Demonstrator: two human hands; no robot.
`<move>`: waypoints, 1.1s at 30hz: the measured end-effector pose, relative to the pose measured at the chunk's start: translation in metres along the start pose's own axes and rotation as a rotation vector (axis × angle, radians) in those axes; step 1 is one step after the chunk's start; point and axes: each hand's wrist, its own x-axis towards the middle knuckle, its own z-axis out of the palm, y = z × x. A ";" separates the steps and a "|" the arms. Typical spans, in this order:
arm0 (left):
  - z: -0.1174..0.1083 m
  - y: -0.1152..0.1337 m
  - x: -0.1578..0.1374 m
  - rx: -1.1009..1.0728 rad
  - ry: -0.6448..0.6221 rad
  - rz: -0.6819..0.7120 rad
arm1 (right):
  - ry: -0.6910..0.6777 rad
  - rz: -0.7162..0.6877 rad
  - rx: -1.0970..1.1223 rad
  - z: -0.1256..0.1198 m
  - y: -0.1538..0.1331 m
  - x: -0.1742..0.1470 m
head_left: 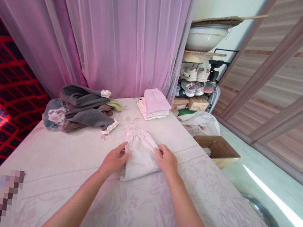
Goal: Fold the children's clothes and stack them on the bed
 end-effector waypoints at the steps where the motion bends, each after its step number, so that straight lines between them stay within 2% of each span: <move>1: -0.003 0.002 0.012 0.009 0.014 -0.038 | -0.041 0.011 -0.025 -0.001 -0.003 0.005; 3: -0.006 0.005 0.033 0.045 0.064 -0.073 | -0.086 0.009 -0.065 -0.001 -0.008 0.011; 5: -0.005 0.006 0.048 0.068 0.117 -0.063 | -0.039 -0.046 -0.071 0.004 -0.008 0.012; 10: 0.008 0.001 0.059 -0.054 0.304 0.055 | 0.262 -0.306 -0.051 0.020 0.003 0.002; 13: 0.013 0.000 0.061 -0.142 0.394 0.164 | 0.418 -0.378 -0.050 0.024 0.007 -0.001; 15: 0.015 0.002 0.066 -0.122 0.386 0.135 | 0.448 -0.390 -0.047 0.024 0.007 -0.001; 19: 0.014 0.002 0.076 0.011 0.271 0.005 | 0.337 -0.301 -0.075 0.026 0.006 0.001; 23: 0.007 -0.001 0.074 0.060 0.210 0.037 | 0.205 -0.180 -0.096 0.024 0.006 0.001; 26: 0.008 0.004 0.058 0.159 0.215 0.109 | 0.165 -0.168 -0.124 0.019 0.004 -0.003; 30: 0.034 0.023 0.027 0.427 0.150 0.324 | 0.220 -0.287 -0.173 0.009 -0.008 0.000; 33: 0.058 0.031 0.011 0.519 0.094 0.385 | 0.126 -0.492 -0.115 0.007 -0.023 0.015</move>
